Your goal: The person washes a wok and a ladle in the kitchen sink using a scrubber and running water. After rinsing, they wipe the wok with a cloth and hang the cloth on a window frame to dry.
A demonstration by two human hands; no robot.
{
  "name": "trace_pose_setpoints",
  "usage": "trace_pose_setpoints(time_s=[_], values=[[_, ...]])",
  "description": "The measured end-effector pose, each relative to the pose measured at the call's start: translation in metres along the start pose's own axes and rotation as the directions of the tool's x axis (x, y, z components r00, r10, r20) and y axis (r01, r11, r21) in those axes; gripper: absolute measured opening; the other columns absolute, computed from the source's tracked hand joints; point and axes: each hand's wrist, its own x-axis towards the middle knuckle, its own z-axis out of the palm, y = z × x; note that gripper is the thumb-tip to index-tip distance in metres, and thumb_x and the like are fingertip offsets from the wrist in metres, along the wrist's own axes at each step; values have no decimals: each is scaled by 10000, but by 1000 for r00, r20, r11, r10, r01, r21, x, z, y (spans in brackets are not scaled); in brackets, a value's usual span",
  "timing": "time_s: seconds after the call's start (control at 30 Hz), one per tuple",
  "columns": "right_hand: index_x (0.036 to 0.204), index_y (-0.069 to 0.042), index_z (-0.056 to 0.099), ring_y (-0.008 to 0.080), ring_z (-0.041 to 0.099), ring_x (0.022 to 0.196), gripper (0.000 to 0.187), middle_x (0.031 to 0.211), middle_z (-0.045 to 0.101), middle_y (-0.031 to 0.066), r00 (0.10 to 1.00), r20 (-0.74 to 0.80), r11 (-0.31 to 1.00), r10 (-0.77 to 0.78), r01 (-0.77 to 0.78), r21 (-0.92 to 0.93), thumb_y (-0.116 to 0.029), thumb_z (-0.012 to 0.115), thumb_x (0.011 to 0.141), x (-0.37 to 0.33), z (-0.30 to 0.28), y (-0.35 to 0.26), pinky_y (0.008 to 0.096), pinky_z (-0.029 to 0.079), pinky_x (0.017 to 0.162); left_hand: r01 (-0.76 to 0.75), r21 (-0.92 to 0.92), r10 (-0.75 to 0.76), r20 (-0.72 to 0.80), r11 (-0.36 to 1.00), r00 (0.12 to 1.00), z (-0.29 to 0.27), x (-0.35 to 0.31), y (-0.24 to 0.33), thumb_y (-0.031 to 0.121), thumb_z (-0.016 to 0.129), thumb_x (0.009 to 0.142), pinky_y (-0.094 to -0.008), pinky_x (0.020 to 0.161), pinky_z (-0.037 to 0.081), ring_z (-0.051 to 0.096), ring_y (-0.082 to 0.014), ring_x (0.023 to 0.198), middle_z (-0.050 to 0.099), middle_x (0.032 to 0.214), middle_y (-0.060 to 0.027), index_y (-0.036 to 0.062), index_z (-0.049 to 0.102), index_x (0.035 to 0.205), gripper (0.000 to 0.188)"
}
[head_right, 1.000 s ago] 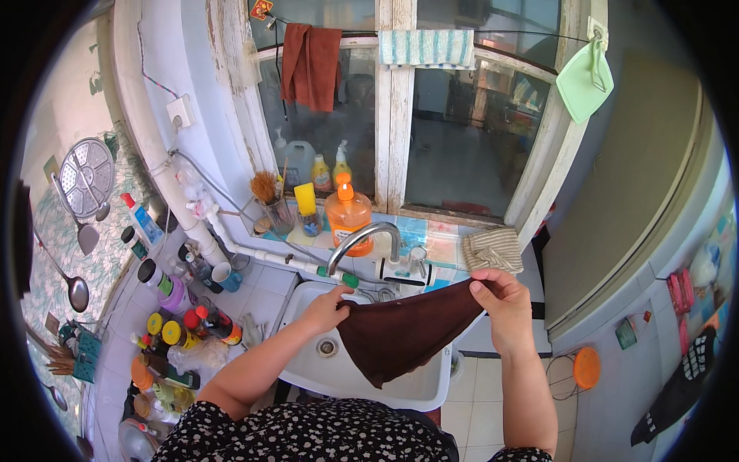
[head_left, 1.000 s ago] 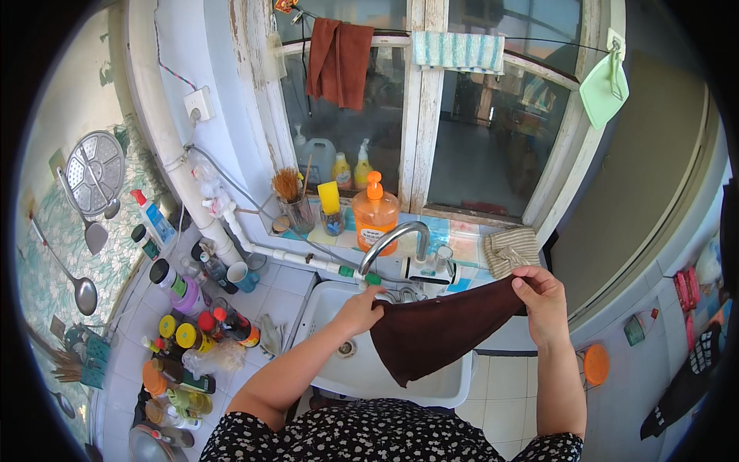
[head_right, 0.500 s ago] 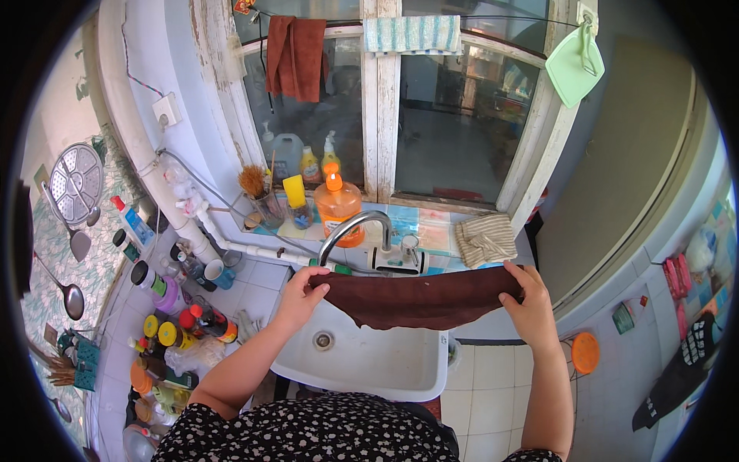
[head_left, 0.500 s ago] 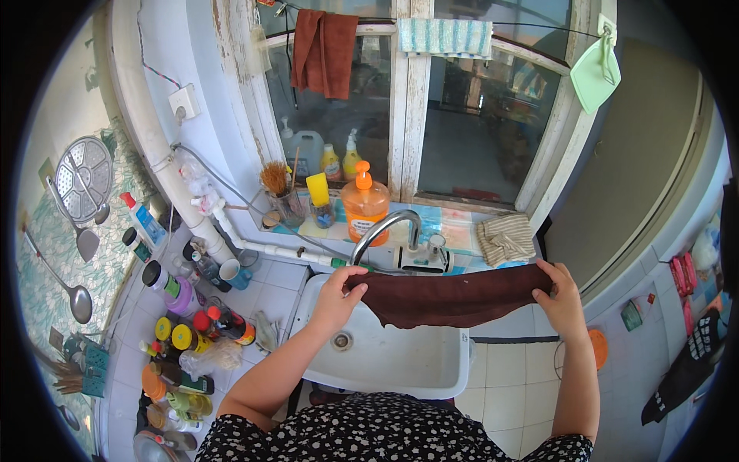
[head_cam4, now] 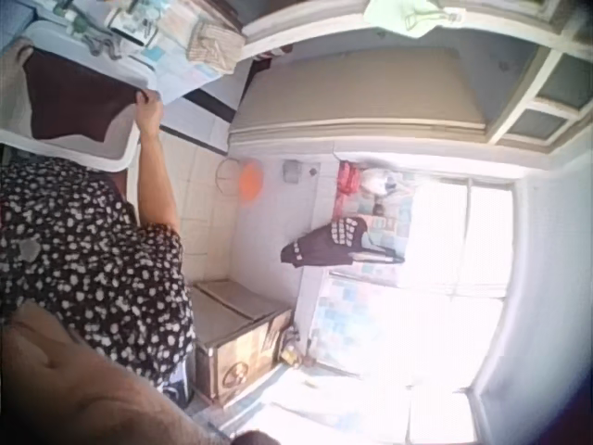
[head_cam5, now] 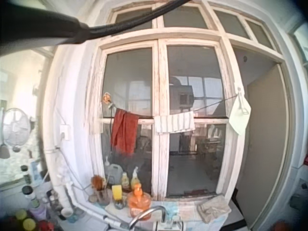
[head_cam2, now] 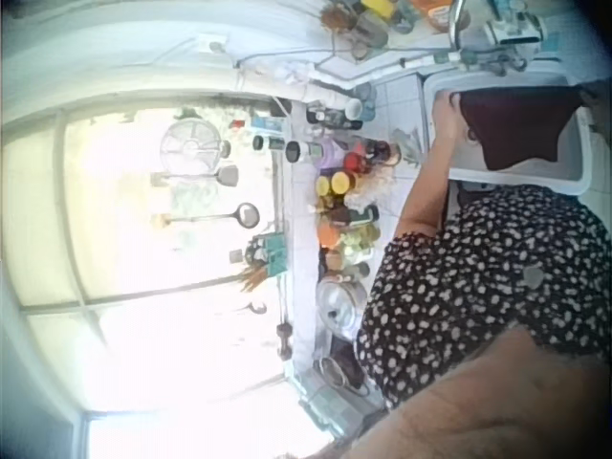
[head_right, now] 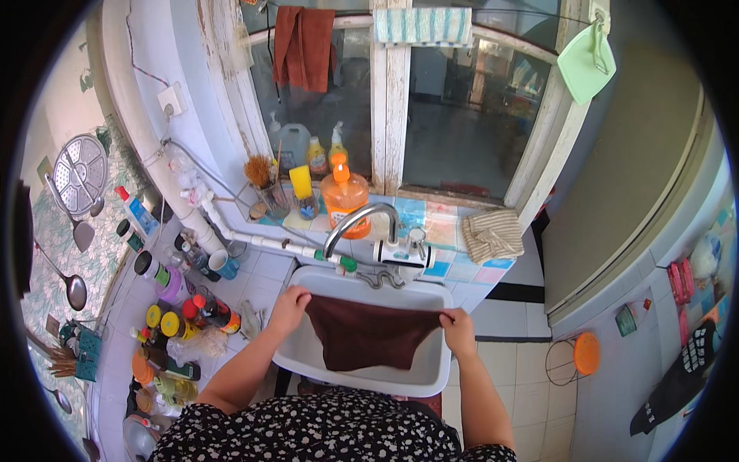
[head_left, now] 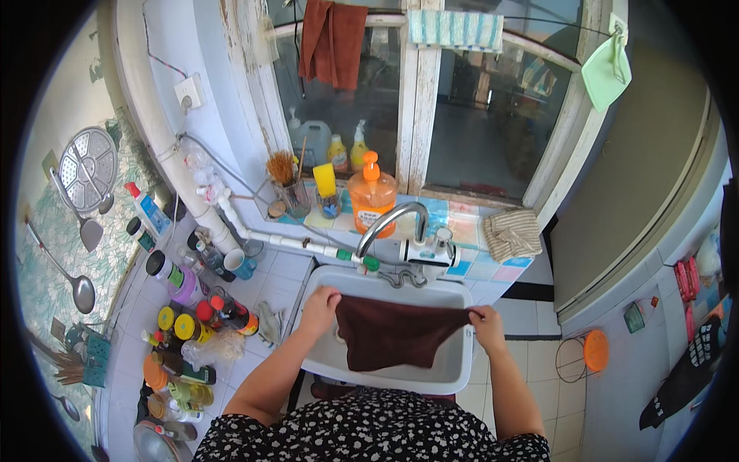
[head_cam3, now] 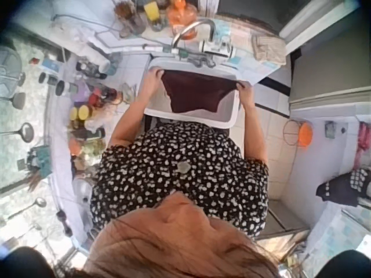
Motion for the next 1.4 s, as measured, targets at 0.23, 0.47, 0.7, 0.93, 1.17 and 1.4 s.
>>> trace_pose_setpoints(time_s=[0.23, 0.47, 0.7, 0.93, 1.17, 1.4], values=[[850, -25, 675, 343, 568, 785, 127, 833, 585, 145, 930, 71, 868, -361, 363, -340, 11, 614, 745, 15, 10, -2, 407, 468, 722, -32, 51, 37, -112, 998, 993, -24, -1, -27, 86, 578, 836, -391, 684, 467, 572, -342, 796, 582, 871, -141, 14, 574, 901, 97], [871, -21, 661, 301, 556, 764, 137, 816, 560, 122, 874, -13, 852, -486, 470, -231, 27, 621, 749, 24, 19, -33, 353, 459, 676, 25, -217, -71, -208, 976, 976, -32, -4, -20, 92, 579, 863, -300, 698, 482, 574, -227, 830, 557, 978, -82, 28, 572, 924, 88], [956, -15, 655, 153, 505, 720, 163, 829, 534, 64, 899, -162, 907, -407, 419, 46, 22, 595, 809, 57, 17, -102, 271, 425, 662, -14, -267, -71, -306, 963, 949, -51, 33, 7, 67, 556, 869, -299, 813, 448, 544, -230, 972, 527, 1143, -109, 26, 551, 927, 71], [1035, -32, 654, 306, 571, 909, 318, 933, 605, 165, 717, 610, 620, -338, 657, -428, 42, 553, 742, -22, 45, 48, 360, 469, 802, -404, 346, 223, 459, 847, 860, -12, -47, -33, 78, 528, 833, -429, 958, 390, 578, -246, 982, 630, 949, -85, 89, 565, 904, 81], [942, -11, 654, 340, 598, 865, 192, 905, 627, 181, 868, 495, 928, 29, 161, -337, -138, 602, 808, 31, 24, 50, 379, 472, 761, 42, 127, -92, 426, 991, 900, -4, -23, -51, 166, 570, 834, -401, 687, 464, 597, -332, 784, 621, 811, -139, 81, 584, 928, 127], [912, -21, 659, 330, 561, 876, 140, 895, 579, 134, 916, 248, 855, -316, 388, -344, -43, 601, 786, 20, 29, 9, 395, 464, 762, -200, 296, 135, 227, 934, 964, -6, -3, -31, 163, 569, 844, -391, 742, 431, 575, -298, 743, 611, 762, -91, 97, 582, 864, 71]])
